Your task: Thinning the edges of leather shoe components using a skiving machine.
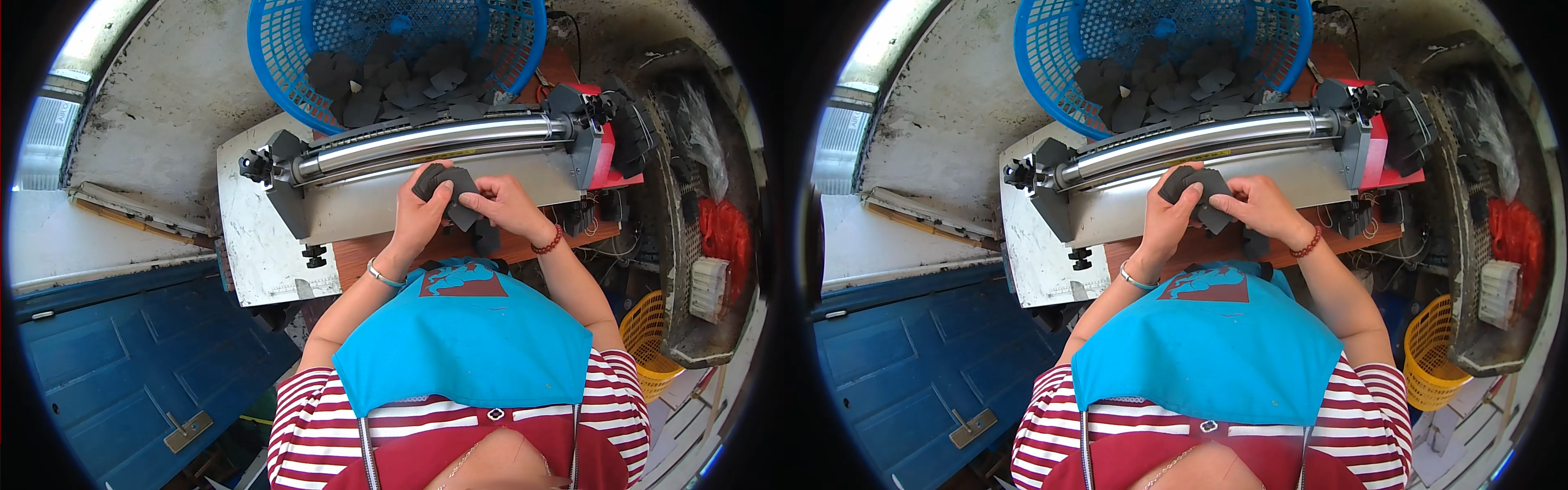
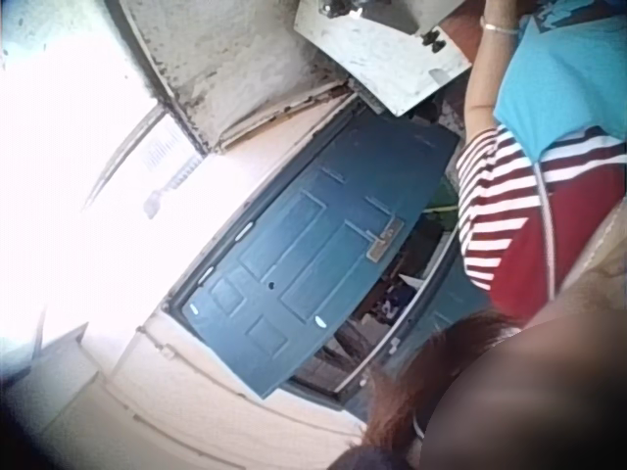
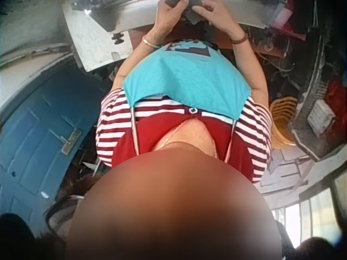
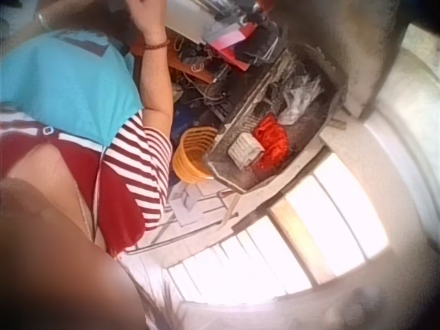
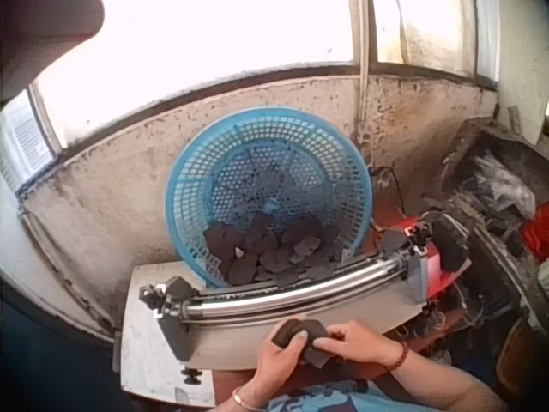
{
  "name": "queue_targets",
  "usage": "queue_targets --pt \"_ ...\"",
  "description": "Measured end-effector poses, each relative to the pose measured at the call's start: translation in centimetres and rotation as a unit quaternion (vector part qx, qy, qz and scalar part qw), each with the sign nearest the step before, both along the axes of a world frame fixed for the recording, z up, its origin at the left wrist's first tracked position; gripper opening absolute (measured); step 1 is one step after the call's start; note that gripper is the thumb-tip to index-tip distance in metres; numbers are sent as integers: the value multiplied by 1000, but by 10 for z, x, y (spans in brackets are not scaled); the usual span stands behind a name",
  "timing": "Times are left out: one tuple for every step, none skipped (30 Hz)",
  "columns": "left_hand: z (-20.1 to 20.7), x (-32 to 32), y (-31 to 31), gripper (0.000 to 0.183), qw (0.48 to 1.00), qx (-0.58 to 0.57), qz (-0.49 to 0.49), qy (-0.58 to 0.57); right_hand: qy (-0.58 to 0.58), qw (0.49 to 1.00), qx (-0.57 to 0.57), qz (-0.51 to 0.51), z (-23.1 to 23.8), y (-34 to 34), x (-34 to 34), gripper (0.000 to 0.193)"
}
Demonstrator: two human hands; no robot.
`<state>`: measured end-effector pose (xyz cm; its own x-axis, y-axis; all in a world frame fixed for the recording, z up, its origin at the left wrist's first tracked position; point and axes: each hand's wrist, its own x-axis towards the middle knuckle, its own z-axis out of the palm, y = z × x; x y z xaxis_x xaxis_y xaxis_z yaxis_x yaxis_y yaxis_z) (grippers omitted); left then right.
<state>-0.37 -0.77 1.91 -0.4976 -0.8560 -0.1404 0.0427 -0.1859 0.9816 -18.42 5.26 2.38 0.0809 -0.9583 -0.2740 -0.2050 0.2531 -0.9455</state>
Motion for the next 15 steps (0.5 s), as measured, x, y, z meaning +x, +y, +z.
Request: queue_targets --pt "3 0 0 29 998 55 -5 23 0 1000 0 -1 -2 0 -1 30" --pt "4 1 -1 27 993 111 -9 46 -47 999 9 -27 -7 1 -3 30" --pt "3 2 -3 27 993 112 -10 45 -94 994 17 -52 -10 2 -6 30" --pt "1 6 -6 25 981 168 -33 94 -95 994 18 -51 -10 4 -8 30" --pt "0 8 -8 24 963 222 -55 142 -166 984 35 -53 -9 6 -10 30" --pt "1 9 -9 24 963 223 -54 142 -236 969 53 -55 -9 7 -11 30" --pt "3 10 -9 23 953 241 -72 170 -237 968 54 -55 -9 7 -10 30" --pt "4 10 -9 22 941 259 -90 199 -253 964 59 -62 -9 8 -8 30" --pt "4 10 -7 22 941 260 -89 198 -269 959 64 -69 -9 9 -7 30" --pt "3 9 -7 19 957 229 -65 168 -269 958 65 -69 -7 10 -7 30" --pt "2 8 -6 17 970 197 -42 136 -216 969 87 -84 -3 10 -8 31" --pt "2 7 -5 17 970 197 -41 136 -162 976 108 -98 -1 11 -9 32" --pt "4 6 -4 16 978 169 -24 120 -162 976 109 -99 -4 12 -11 32" --pt "4 6 -3 16 985 140 -6 104 -146 982 86 -87 -8 14 -15 32" --pt "4 5 -3 16 984 141 -7 104 -129 987 63 -75 -11 15 -17 32"
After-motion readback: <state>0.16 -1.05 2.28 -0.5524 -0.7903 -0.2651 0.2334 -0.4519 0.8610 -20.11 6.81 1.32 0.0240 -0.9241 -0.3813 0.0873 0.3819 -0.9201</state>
